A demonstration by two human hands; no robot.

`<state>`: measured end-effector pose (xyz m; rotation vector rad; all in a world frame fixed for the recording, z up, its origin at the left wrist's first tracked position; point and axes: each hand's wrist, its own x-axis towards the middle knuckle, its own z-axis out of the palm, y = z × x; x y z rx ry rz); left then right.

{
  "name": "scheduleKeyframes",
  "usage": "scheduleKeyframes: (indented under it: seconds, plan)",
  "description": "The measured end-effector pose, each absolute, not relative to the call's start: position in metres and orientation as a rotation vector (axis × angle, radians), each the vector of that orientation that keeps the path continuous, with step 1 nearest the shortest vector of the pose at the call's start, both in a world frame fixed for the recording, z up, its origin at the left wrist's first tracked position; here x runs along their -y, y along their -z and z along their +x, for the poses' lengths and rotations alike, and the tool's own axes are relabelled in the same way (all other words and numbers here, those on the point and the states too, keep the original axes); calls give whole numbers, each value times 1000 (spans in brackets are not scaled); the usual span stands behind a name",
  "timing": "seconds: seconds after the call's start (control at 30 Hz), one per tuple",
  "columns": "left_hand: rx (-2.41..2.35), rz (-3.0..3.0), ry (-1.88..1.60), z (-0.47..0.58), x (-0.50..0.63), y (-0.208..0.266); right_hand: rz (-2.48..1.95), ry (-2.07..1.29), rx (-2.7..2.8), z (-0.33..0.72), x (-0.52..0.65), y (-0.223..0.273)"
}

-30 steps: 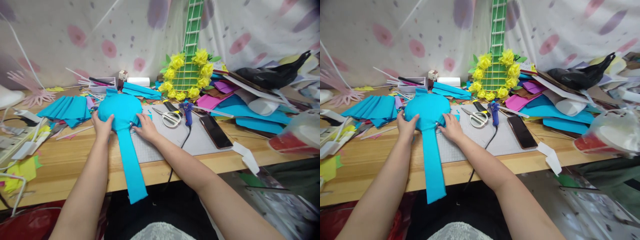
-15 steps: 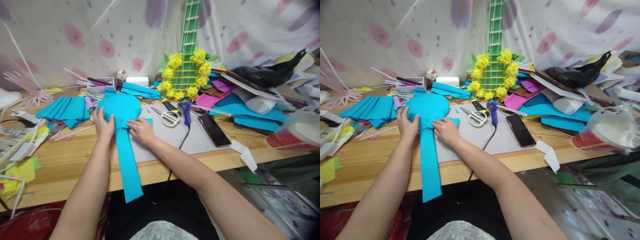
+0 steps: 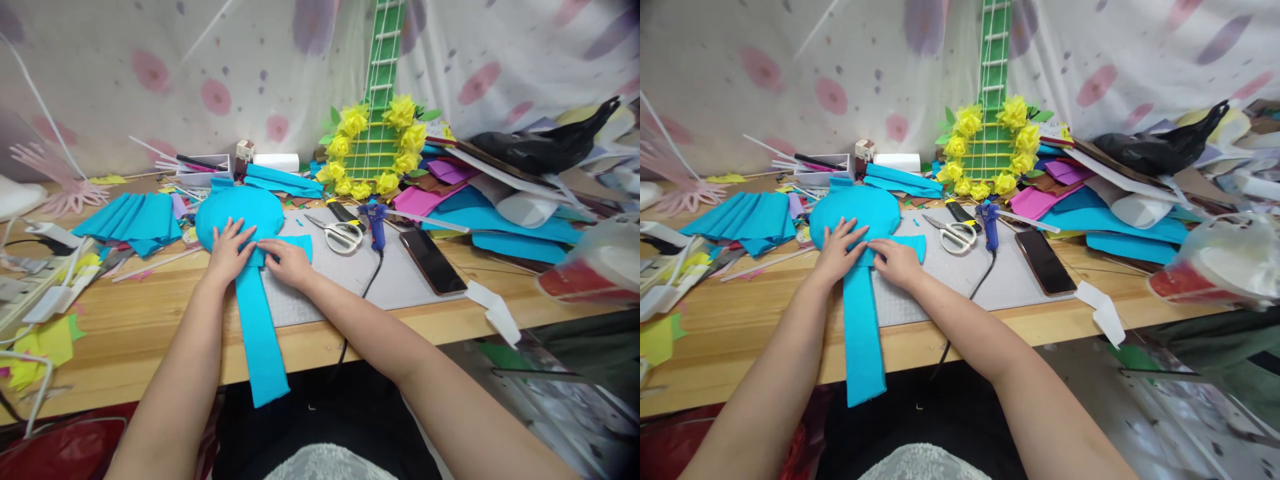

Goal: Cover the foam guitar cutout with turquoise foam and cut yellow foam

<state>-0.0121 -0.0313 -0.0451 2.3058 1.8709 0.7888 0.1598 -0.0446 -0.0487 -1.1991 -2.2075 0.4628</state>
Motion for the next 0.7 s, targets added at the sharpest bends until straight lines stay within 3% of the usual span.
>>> scheduleKeyframes:
  seconds: [0.53, 0.7]
  plan:
    - [-1894, 2182, -888, -11, 29, 44, -1454, -831, 1894, 166, 30, 45]
    - [-1880, 2201, -948, -14, 28, 46, -1446, -740, 2019, 163, 30, 45]
